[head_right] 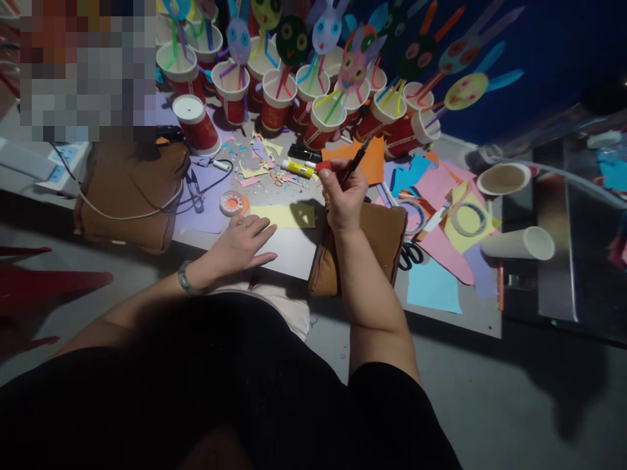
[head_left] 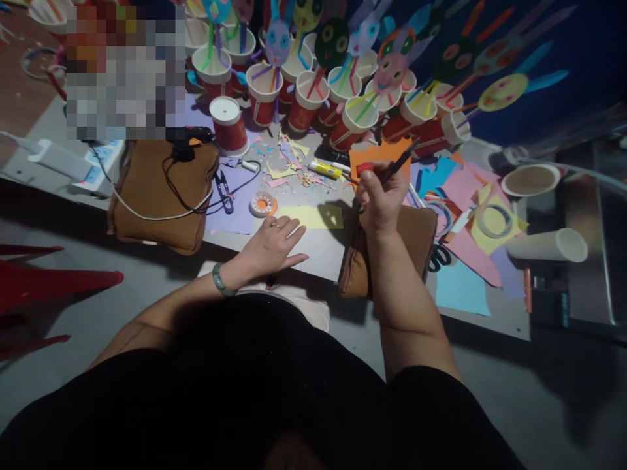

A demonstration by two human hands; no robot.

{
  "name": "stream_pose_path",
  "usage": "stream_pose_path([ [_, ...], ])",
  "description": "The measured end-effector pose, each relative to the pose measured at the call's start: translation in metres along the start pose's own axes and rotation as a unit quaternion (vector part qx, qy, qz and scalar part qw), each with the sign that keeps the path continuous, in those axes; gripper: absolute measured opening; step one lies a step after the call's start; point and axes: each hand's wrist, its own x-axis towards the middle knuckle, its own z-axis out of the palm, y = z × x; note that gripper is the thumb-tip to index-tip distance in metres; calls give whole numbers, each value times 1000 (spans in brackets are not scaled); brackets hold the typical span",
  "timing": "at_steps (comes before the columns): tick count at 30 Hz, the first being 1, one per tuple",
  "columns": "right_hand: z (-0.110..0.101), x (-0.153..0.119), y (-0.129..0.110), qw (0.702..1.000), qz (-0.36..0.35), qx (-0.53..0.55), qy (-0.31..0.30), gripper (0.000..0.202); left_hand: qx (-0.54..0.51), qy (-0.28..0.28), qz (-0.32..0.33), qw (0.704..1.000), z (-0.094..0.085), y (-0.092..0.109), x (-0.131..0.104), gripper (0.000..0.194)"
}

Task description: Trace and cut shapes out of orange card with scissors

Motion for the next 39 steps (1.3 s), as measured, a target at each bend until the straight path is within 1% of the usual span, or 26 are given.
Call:
stream_pose_path([
  [3,5,-4,-8,1000,-4,1,-14,48,12,-16,0,1000,-2,1,2,61],
  [7,10,-8,-14,999,-12,9,-39,39,11,-12,-1,1000,-2,1,2,56],
  [11,10,-9,-14,998,-14,11,-57,35,3,-8,-5,1000,-1,1,1,52],
  [17,9,-8,-15,999,-8,4,-54,36,1,-1,-14,1000,0,2,1,51],
  [24,10,-9,-20,998,31,-8,-48,40,-5,4,-34,999,-2,3,1,50],
  [28,10,-8,-22,998,40,-14,-54,41,-23,7,-51,998,-2,3,1,50],
  [31,7,-6,-26,995,43,-23,-85,37,-28,11,-74,997,-1,4,1,51],
  [34,3,-4,-29,988,49,-56,-132,28,-28,10,-96,995,0,5,2,54],
  [39,1,-4,-31,968,43,-129,-212,19,-26,8,-101,994,2,5,1,57],
])
